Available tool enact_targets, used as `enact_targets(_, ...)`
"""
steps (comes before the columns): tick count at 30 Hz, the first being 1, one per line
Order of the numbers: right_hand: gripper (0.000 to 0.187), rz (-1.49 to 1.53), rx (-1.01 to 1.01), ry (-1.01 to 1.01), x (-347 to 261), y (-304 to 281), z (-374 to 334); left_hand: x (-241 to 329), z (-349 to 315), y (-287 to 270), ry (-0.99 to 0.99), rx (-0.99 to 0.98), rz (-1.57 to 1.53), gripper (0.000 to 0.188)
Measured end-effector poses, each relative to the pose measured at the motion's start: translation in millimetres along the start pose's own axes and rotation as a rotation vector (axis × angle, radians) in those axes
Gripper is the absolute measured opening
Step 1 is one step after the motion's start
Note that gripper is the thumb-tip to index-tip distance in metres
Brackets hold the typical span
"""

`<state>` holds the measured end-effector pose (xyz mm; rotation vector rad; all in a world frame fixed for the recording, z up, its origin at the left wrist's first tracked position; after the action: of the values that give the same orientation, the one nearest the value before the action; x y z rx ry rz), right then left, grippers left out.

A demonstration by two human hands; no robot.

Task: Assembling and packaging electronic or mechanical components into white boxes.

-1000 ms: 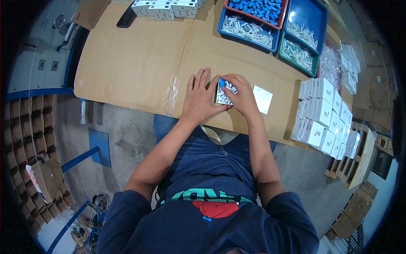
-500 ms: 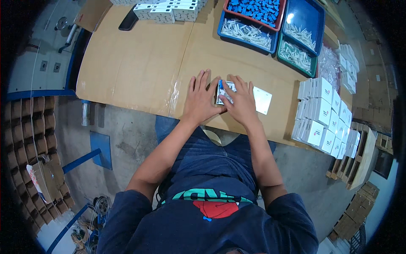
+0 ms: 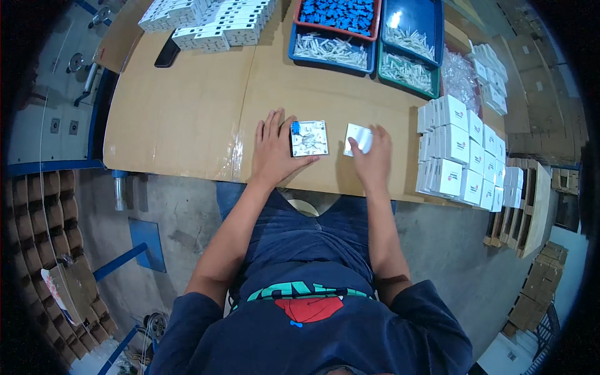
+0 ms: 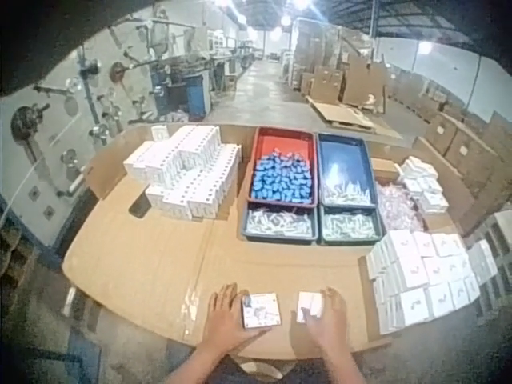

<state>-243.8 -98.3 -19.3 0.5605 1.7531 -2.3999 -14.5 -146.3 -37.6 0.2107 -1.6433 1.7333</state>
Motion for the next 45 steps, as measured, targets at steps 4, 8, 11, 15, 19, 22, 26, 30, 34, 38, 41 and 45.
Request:
enact_targets(4, 0.056, -0.095, -0.174, 0.4, 43.2, -10.4, -10.5, -2.7, 0.6, 1.0, 0.004, -0.001, 0.043, 0.106)
enact_targets(8, 0.044, 0.167, -0.2, 0.426, 54.8, 2.7, -13.6, -5.2, -2.5, -0.6, 0.039, 0.043, -0.034, 0.103)
enact_targets(11, 0.037, 0.727, -0.117, 0.392, 70.5, 32.5, -13.7, -10.1, -5.3, -3.9, 0.005, 0.0, -0.212, 0.1)
enact_targets(15, 0.031, 0.938, -0.103, 0.444, 54.1, 18.3, -14.6, -17.2, -22.9, 12.5, -0.246, -0.014, -1.364, 0.102)
enact_targets(19, 0.03, 1.616, -0.113, 0.621, 50.2, 24.6, -23.0, 5.5, -39.4, 14.9, -0.495, -0.029, -1.778, 0.103)
enact_targets(22, 0.032, 1.837, -0.14, 0.693, 44.0, 28.2, -25.1, -0.8, -41.8, 37.0, -0.542, -0.104, -1.96, 0.069)
enact_targets(26, 0.038, 1.788, -0.156, 0.799, 51.6, 36.1, -31.6, 17.3, -24.3, 38.3, -0.578, -0.302, -2.181, 0.058)
enact_targets(30, 0.045, 2.095, -0.179, 0.838, 51.2, 50.8, -35.7, 24.9, -15.2, 50.3, -0.563, -0.383, -2.351, 0.064)
enact_targets(34, 0.058, 2.132, -0.424, 0.528, 3.3, 22.0, -22.8, 24.6, -16.7, 59.4, -0.564, -0.432, -2.358, 0.061)
enact_targets(38, 0.064, 2.196, -0.559, 0.399, -13.5, 9.2, -18.7, 38.7, -21.8, 52.0, -0.482, -0.646, -2.475, 0.056)
enact_targets(41, 0.068, 2.306, -0.614, 0.509, -21.0, 8.4, -20.0, 28.4, -25.4, 62.2, -0.557, -0.624, -2.467, 0.056)
enact_targets(45, 0.064, 2.248, -0.551, 0.512, -24.3, 9.2, -17.1, 22.2, -24.7, 66.9, -0.535, -0.624, -2.442, 0.057)
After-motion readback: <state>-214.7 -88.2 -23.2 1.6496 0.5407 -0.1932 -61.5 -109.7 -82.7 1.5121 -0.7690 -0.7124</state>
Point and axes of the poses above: each hand's wrist, its own z-axis towards the middle knuckle, its own y-axis out of the palm, x = y × z, the point moved 8 cm from there along z, towards the middle knuckle, and after that the axes turned 7 degrees about -z, right-handed, at the moved point
